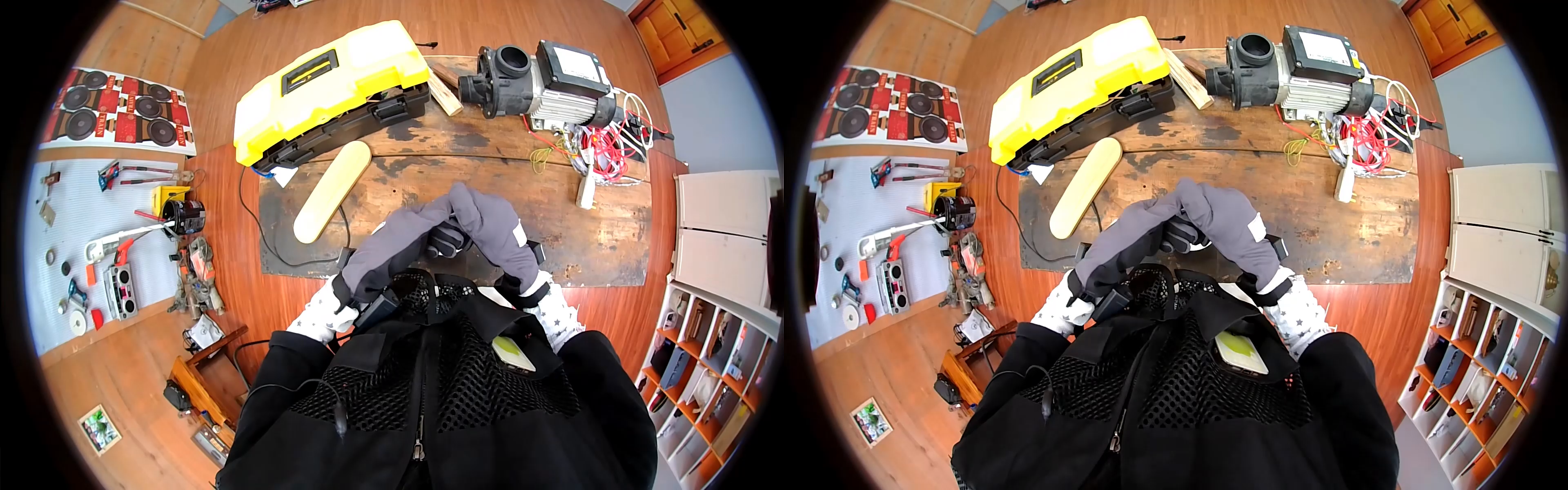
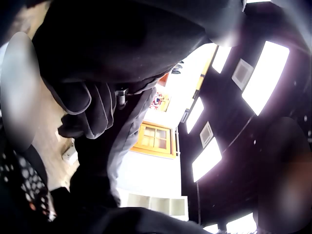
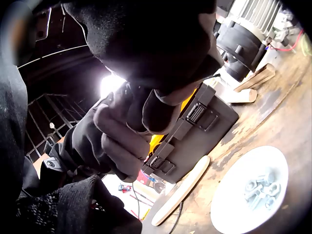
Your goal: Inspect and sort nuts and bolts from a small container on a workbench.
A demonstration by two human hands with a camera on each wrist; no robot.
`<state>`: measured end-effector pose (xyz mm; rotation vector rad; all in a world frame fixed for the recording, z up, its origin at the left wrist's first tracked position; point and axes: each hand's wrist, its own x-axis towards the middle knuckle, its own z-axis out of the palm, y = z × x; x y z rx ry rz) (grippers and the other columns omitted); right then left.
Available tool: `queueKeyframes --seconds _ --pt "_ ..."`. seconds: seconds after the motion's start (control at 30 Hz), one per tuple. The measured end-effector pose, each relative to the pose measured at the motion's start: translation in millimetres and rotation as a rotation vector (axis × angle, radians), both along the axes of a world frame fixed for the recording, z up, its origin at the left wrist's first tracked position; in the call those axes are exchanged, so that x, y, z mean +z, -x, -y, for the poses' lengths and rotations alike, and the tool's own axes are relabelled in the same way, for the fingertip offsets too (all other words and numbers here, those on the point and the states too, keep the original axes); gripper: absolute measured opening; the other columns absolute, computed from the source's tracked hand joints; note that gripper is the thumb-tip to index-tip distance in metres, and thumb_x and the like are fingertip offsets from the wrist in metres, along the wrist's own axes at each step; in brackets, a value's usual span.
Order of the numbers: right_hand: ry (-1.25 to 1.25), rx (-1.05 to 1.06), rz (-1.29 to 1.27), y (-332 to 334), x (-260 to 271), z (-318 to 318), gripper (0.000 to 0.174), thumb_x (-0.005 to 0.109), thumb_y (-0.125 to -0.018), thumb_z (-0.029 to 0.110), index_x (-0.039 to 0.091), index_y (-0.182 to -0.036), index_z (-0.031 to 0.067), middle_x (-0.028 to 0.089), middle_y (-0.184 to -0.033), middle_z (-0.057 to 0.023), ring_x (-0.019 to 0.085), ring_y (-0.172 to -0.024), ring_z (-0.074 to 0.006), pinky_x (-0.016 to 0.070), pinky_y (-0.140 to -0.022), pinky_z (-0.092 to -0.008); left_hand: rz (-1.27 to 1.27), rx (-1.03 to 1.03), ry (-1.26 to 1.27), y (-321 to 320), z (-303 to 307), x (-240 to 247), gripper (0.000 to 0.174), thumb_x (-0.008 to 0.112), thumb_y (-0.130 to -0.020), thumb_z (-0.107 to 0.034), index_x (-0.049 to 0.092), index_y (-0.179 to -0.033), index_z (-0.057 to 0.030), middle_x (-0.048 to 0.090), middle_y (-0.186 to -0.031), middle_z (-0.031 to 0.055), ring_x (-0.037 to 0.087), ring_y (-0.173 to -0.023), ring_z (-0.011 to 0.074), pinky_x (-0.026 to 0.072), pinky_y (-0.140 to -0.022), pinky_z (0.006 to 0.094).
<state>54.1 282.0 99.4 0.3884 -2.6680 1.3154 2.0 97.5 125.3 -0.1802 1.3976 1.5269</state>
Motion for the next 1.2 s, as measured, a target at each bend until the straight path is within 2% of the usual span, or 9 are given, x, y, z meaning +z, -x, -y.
queueKeyframes --seconds 0.07,0.17,0.37,0.53,0.67,0.77,0.97,1.03,1.2 --pt "0.301 -0.146 0.414 0 13 3 0.043 0.047 -0.103 0.044 0.066 -0.102 0.0047 0.066 -0.078 -0.0135 0.066 -0.070 -0.0272 0.0509 -0.060 -0.0344 -0.115 -0.025 0.134 -1 -2 -7 0.042 0.057 -0.101 -0.042 0.066 -0.102 -0.0015 0.069 -0.086 0.0028 0.060 -0.069 0.0097 0.0484 -0.065 0.0250" --pt "0.377 -0.243 0.526 0 22 6 0.063 0.045 -0.101 0.058 0.068 -0.090 0.0000 0.065 -0.072 -0.0132 0.065 -0.068 -0.0214 0.0506 -0.062 -0.0323 -0.221 0.018 0.109 -6 -6 0 0.040 0.065 -0.096 -0.040 0.069 -0.093 -0.0006 0.069 -0.079 0.0015 0.060 -0.069 0.0092 0.0471 -0.065 0.0256" --pt "0.396 -0.251 0.622 2 30 5 0.065 0.045 -0.100 0.058 0.067 -0.094 -0.0029 0.064 -0.069 -0.0118 0.063 -0.059 -0.0195 0.0502 -0.061 -0.0322 -0.638 -0.100 0.278 -10 -10 16 0.041 0.065 -0.096 -0.037 0.068 -0.083 0.0014 0.066 -0.070 0.0067 0.058 -0.063 0.0111 0.0454 -0.060 0.0285" --pt "0.407 -0.279 0.646 1 20 6 0.069 0.045 -0.099 0.061 0.066 -0.088 -0.0030 0.062 -0.063 -0.0106 0.062 -0.053 -0.0176 0.0486 -0.056 -0.0299 -1.286 -0.240 0.340 -5 -10 18 0.023 0.066 -0.092 -0.030 0.070 -0.096 -0.0079 0.066 -0.072 0.0107 0.062 -0.063 0.0284 0.0473 -0.059 0.0368" --pt "0.630 -0.274 0.890 -1 26 8 0.071 0.044 -0.098 0.064 0.065 -0.081 -0.0019 0.061 -0.060 -0.0098 0.059 -0.048 -0.0178 0.0459 -0.050 -0.0289 -1.315 -0.276 0.340 -2 -9 17 0.018 0.067 -0.089 -0.026 0.070 -0.099 -0.0115 0.066 -0.071 0.0095 0.063 -0.066 0.0321 0.0479 -0.058 0.0394" --pt "0.691 -0.263 0.972 -1 35 9 0.071 0.043 -0.098 0.064 0.065 -0.078 -0.0003 0.059 -0.056 -0.0086 0.056 -0.044 -0.0183 0.0438 -0.046 -0.0283 -1.537 -0.331 0.367 1 -7 13 0.016 0.068 -0.088 -0.025 0.070 -0.098 -0.0127 0.064 -0.070 0.0085 0.064 -0.066 0.0301 0.0486 -0.058 0.0385" --pt "0.731 -0.240 1.030 2 19 11 0.074 0.039 -0.098 0.068 0.063 -0.078 0.0006 0.055 -0.050 -0.0079 0.054 -0.041 -0.0185 0.0429 -0.044 -0.0278 -1.870 -0.447 0.256 9 5 3 0.021 0.069 -0.081 -0.019 0.067 -0.101 -0.0135 0.070 -0.088 0.0010 0.068 -0.080 0.0229 0.0508 -0.062 0.0342" --pt "0.738 -0.217 1.038 2 21 9 0.075 0.039 -0.097 0.068 0.063 -0.077 0.0007 0.055 -0.050 -0.0080 0.054 -0.040 -0.0186 0.0432 -0.043 -0.0281 -2.027 -0.444 0.255 9 7 -2 0.031 0.068 -0.077 -0.018 0.066 -0.107 -0.0154 0.068 -0.106 -0.0014 0.068 -0.093 0.0198 0.0523 -0.070 0.0327" --pt "0.781 -0.208 1.079 0 10 9 0.075 0.038 -0.098 0.068 0.061 -0.071 0.0014 0.053 -0.049 -0.0082 0.053 -0.038 -0.0187 0.0437 -0.041 -0.0288 -2.224 -0.585 0.155 14 7 6 0.041 0.067 -0.076 -0.016 0.065 -0.117 -0.0172 0.065 -0.118 -0.0017 0.066 -0.107 0.0181 0.0532 -0.082 0.0329"
